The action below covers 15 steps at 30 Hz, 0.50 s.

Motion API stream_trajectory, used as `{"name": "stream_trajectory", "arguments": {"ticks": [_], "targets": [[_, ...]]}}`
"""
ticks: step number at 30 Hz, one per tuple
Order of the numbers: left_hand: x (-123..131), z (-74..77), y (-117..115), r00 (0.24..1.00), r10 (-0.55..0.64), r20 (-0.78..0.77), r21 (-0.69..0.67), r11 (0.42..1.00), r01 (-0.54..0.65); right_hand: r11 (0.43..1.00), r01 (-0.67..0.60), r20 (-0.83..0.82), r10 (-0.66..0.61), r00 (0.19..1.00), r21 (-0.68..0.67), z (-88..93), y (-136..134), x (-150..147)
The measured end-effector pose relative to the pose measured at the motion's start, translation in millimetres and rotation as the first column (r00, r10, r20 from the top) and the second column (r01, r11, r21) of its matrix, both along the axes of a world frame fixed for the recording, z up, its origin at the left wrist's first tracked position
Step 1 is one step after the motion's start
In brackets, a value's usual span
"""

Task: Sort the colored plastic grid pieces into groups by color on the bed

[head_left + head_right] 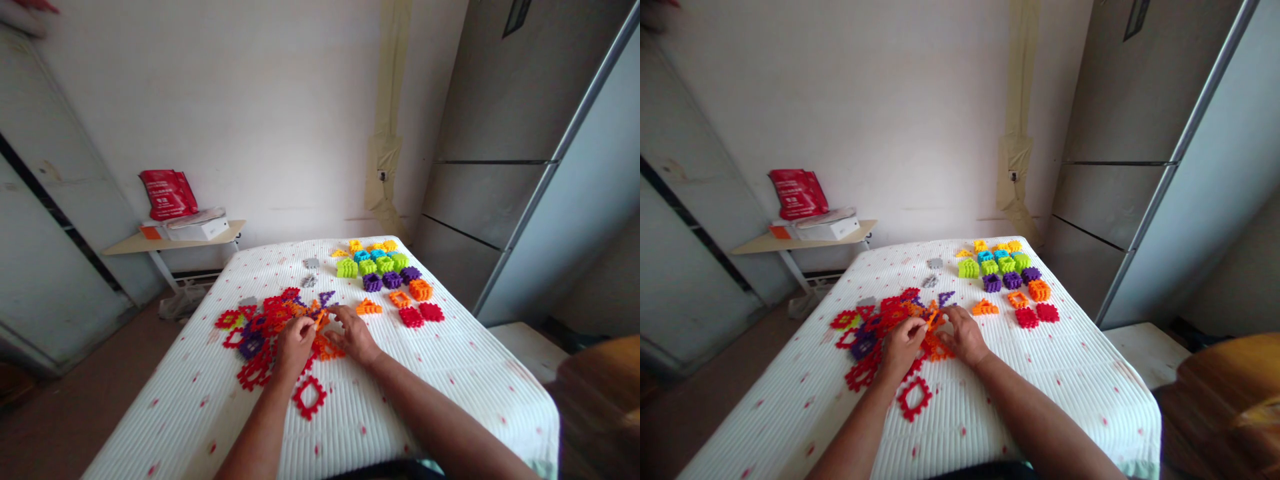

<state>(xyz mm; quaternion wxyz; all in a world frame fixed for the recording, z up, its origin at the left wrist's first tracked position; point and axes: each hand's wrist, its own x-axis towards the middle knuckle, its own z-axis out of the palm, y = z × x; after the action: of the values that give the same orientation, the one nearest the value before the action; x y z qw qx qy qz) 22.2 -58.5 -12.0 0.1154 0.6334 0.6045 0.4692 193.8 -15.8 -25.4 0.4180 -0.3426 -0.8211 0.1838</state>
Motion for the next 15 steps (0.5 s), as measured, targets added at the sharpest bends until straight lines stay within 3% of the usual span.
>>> {"name": "stream_trajectory", "arguments": {"ticks": [4,7,15], "targets": [[0,-0.5,-1,0.975,-0.049,0.217,-0.040,0.997,0.059,0.997,-0.010,0.032,0.008,0.999,0.072,1.5,-5,-7],[1,-2.5,0,0.956,-0.076,0.285,-0.049,0.994,0.093,0.996,-0.040,0.014,0.040,0.999,0.073,2.6,-8,-12],[2,6.8,-4,0.874,-0.083,0.479,-0.070,0.989,0.133,0.985,-0.098,-0.148,0.077,0.986,-0.145,5.6,0,-6]]}}
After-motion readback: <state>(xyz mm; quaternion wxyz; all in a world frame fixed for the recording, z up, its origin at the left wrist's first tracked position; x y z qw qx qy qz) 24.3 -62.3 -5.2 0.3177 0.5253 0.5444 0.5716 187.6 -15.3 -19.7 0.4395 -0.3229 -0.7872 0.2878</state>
